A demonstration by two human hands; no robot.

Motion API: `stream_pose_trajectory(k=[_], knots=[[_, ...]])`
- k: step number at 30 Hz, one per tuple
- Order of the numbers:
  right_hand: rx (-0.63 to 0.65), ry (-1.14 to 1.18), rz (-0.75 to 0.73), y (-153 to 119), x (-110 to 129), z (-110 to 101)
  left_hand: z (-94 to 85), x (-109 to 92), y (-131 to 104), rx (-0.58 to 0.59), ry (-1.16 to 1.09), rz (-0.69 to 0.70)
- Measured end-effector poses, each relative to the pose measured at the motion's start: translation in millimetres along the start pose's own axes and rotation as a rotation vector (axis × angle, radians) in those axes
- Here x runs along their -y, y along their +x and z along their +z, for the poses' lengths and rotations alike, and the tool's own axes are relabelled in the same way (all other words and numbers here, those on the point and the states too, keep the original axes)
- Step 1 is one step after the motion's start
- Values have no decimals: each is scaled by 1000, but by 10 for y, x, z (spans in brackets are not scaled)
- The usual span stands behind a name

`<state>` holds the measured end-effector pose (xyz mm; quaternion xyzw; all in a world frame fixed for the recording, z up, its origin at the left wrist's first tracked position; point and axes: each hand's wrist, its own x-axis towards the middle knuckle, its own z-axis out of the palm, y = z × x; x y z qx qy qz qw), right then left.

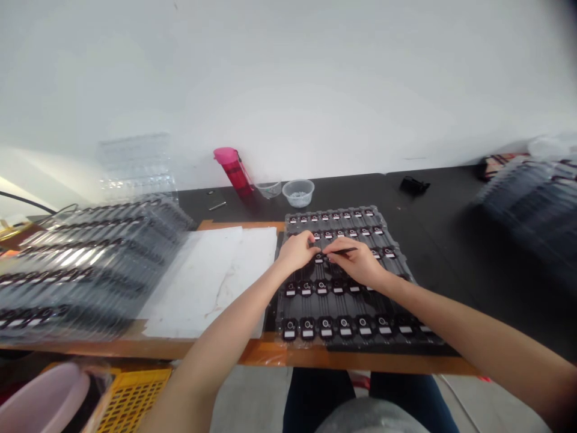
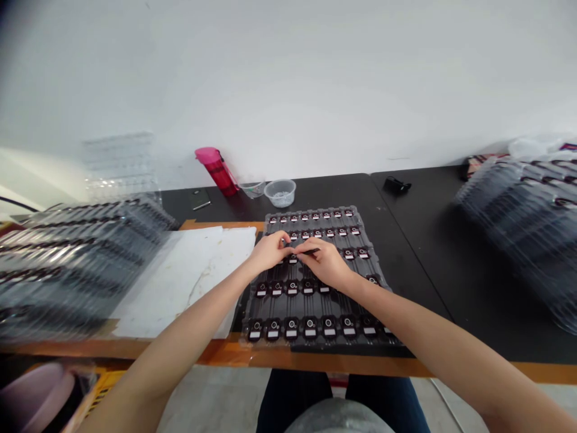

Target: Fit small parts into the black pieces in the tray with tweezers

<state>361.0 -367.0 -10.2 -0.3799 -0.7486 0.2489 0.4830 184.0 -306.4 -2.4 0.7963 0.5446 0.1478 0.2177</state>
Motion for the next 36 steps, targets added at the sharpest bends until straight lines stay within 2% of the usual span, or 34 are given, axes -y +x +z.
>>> stream_pose_trajectory(k=[17,27,36], knots=[[-7,-14,9,-24,-19,-7,34,-4,-9,-5,63,3],[-79,-21,29,-34,32,-138,-18,-61,-34,15,83,-10],[-98,-21,65,-66,109,-220,27,-34,-33,-16,70,-18]])
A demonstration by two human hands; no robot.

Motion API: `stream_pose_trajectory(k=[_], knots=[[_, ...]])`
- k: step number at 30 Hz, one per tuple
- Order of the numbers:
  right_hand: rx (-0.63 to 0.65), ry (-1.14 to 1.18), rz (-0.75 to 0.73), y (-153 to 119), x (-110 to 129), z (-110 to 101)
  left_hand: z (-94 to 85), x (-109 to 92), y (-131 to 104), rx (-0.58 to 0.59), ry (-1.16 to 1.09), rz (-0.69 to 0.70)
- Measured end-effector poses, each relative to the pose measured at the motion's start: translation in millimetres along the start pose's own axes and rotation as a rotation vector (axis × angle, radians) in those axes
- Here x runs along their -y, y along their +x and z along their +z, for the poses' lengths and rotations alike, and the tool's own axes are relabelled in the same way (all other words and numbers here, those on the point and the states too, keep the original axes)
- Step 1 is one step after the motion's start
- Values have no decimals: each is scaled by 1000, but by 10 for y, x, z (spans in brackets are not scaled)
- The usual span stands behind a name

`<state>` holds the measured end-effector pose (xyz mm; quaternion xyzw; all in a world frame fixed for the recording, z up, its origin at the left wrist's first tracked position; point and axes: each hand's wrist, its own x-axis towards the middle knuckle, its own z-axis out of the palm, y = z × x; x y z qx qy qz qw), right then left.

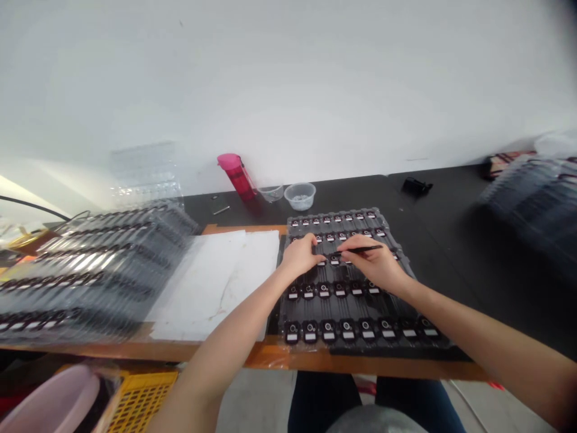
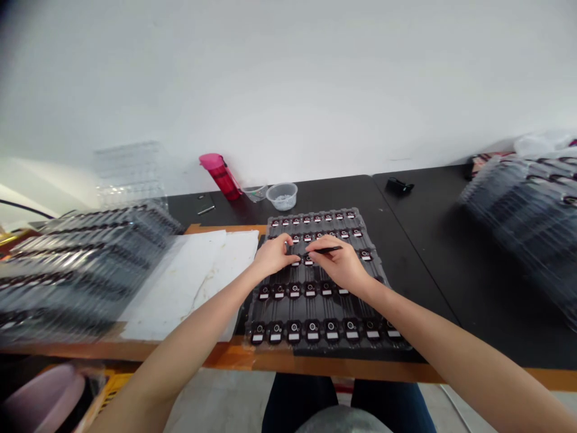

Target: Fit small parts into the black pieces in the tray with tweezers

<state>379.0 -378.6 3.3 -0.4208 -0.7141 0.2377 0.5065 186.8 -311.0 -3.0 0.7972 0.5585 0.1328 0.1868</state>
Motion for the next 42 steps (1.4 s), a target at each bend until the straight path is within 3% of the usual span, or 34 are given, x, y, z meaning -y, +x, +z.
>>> stream_pose_trajectory(k=[3,6,11,14,19,31,42], knots=[[-3,4,3,-5,40,-36,-31,8,4,-24,-145,-34],[-5,19,2,-1,87,-64,-110,-5,-18,-54,-500,-134],[-8,90,-27,42,192,-44,-230,-18,-99,205,-1453,-385],[15,91,-77,96,250,7,-234,-12,-153,206,-1720,-487],[110,84,-144,177,278,137,-200,25,-235,101,-1848,-502],[161,87,-164,344,261,388,-211,127,-297,77,-1916,-389],[190,103,-161,375,229,441,-210,131,-317,90,-1969,-383]])
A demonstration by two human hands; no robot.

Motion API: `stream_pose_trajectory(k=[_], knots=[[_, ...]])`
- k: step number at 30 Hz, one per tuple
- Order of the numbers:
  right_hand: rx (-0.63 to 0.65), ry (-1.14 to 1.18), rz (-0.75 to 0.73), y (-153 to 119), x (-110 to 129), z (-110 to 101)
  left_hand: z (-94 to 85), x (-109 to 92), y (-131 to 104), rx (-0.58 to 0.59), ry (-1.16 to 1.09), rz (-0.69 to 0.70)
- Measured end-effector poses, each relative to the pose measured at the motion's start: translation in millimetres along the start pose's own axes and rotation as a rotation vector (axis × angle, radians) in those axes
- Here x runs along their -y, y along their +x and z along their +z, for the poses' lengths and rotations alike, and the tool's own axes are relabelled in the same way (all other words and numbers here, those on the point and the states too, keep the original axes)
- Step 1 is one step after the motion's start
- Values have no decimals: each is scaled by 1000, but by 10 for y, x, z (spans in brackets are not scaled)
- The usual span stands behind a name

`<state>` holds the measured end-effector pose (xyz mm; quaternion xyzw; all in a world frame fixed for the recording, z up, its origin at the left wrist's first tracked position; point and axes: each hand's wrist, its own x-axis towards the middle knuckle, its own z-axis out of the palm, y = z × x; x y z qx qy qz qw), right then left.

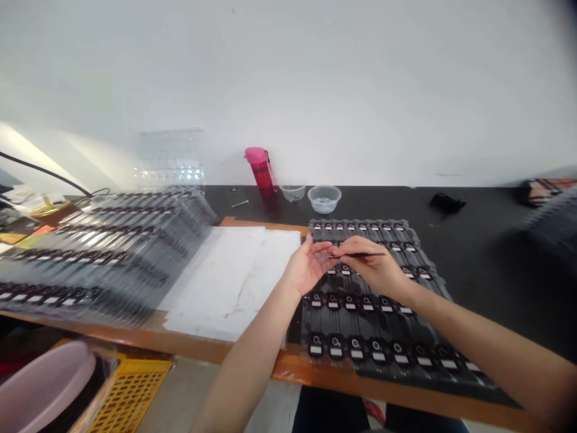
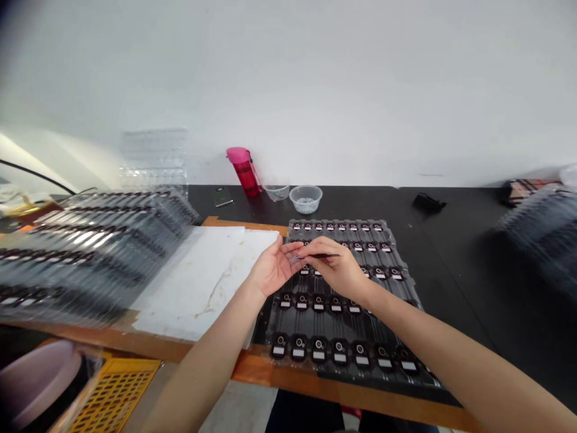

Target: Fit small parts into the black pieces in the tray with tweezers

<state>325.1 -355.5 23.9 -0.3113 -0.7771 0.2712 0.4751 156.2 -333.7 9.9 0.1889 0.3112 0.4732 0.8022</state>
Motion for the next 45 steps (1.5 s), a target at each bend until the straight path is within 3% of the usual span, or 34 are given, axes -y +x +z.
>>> stream_pose_trajectory(k=[13,22,27,39,43,45], knots=[[-38,-37,28,-3,17,-27,11,56,0,11,23,3],[-226,390,280,-26,-35,20,35,69,-38,-16,161,-62],[-215,448,272,-33,-15,15,47,80,-54,5,196,-23],[-133,239,151,-54,-15,-37,33,93,-59,5,281,-4],[-171,332,200,-58,20,-39,22,78,-54,-1,368,30],[-216,400,254,-69,1,-39,-13,58,-26,-45,481,112]])
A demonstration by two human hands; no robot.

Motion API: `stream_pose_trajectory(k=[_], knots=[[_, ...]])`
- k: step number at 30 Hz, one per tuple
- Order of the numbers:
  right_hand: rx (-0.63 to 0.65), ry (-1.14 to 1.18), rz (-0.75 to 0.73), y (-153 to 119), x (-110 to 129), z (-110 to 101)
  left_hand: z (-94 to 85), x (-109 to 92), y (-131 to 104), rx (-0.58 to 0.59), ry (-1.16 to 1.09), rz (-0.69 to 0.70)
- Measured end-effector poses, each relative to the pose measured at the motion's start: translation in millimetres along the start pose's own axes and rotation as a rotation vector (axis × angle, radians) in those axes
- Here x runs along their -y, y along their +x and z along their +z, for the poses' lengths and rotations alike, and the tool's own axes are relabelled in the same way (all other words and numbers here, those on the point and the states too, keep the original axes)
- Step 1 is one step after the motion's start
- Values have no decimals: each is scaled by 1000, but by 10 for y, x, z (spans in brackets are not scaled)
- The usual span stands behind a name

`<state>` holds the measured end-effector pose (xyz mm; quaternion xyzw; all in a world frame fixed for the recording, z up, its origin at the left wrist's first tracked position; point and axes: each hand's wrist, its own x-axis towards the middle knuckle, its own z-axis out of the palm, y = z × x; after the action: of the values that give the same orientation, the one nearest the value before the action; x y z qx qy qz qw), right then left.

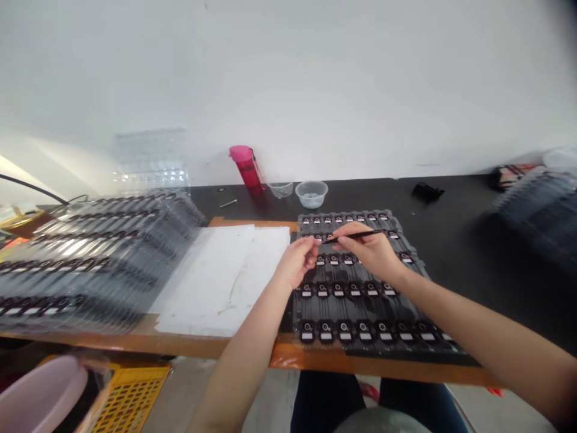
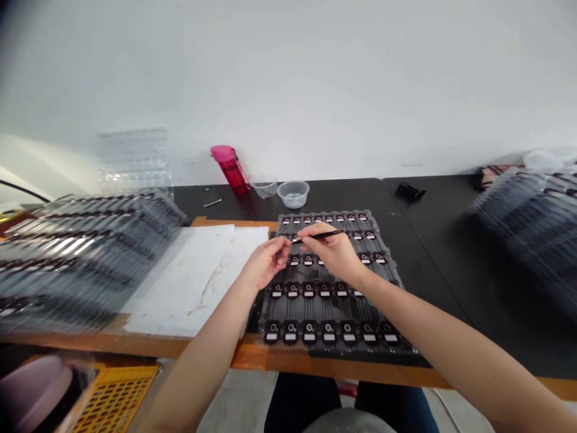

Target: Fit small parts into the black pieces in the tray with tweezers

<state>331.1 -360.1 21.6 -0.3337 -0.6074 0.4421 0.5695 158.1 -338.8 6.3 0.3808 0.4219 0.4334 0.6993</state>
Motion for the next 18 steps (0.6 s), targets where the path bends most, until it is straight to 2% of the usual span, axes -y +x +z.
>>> stream_pose_trajectory(k=[2,5,9,13,18], knots=[[-34,4,55,-5,-54,-20,-58,8,45,-111,215,144],[-32,-63,134,-24,-172,-47,-142,28,109,-259,658,351],[3,-140,158,-62,-283,-44,-151,44,127,-290,1118,407],[58,-294,53,-88,-300,-32,-74,44,118,-300,1334,421],[75,-359,-1,-105,-313,-44,-50,69,147,-288,1370,410]])
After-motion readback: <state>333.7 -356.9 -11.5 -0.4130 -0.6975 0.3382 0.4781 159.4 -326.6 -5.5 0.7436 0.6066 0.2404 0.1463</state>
